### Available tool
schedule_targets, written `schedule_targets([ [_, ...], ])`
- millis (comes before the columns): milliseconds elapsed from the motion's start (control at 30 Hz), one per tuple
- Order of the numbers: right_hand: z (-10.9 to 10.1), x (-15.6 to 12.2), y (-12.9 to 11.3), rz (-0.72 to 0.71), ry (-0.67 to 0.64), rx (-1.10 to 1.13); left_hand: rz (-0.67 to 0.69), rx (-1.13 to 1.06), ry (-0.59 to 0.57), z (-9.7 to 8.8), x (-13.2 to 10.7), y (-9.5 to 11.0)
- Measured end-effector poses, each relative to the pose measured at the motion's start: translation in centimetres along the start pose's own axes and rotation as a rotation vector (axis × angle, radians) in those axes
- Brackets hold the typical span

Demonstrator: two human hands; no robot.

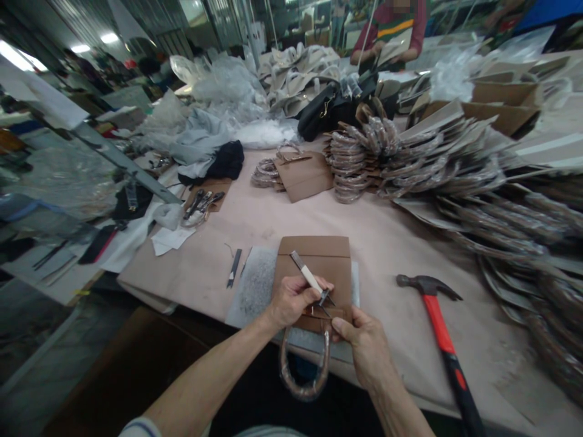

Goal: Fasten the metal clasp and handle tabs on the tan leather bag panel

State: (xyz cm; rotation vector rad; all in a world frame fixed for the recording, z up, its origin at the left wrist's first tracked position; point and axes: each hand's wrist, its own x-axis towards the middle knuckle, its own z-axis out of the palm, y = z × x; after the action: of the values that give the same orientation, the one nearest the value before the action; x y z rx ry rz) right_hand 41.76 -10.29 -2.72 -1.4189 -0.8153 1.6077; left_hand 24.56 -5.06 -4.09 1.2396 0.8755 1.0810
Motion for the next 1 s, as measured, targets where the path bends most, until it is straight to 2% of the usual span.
schedule_targets([
  [400, -0.8, 0.1, 1.0, -0.074, -0.032, -0.025, 0.049, 0.136, 0.056, 1.1, -0.1, 0.5],
  [567, -0.5, -0.3, 2.1, -0.129, 0.055, 0.133, 0.019, 0.187, 0.06, 1.2, 0.2, -0.2],
  [667, -0.3, -0.6, 2.5, -0.184, 0.025, 0.17, 0.019, 0.226, 0.055, 1.1, 0.1, -0.1],
  [833, -0.4, -0.8, 2.7, -0.239, -0.014, 0.152, 0.085, 0.295, 0.042, 1.2, -0.3, 0.5],
  [1000, -0.3, -0.6, 2.9, -0.247, 0.0, 0.188, 0.184, 0.408, 0.052, 1.4, -0.8, 1.1],
])
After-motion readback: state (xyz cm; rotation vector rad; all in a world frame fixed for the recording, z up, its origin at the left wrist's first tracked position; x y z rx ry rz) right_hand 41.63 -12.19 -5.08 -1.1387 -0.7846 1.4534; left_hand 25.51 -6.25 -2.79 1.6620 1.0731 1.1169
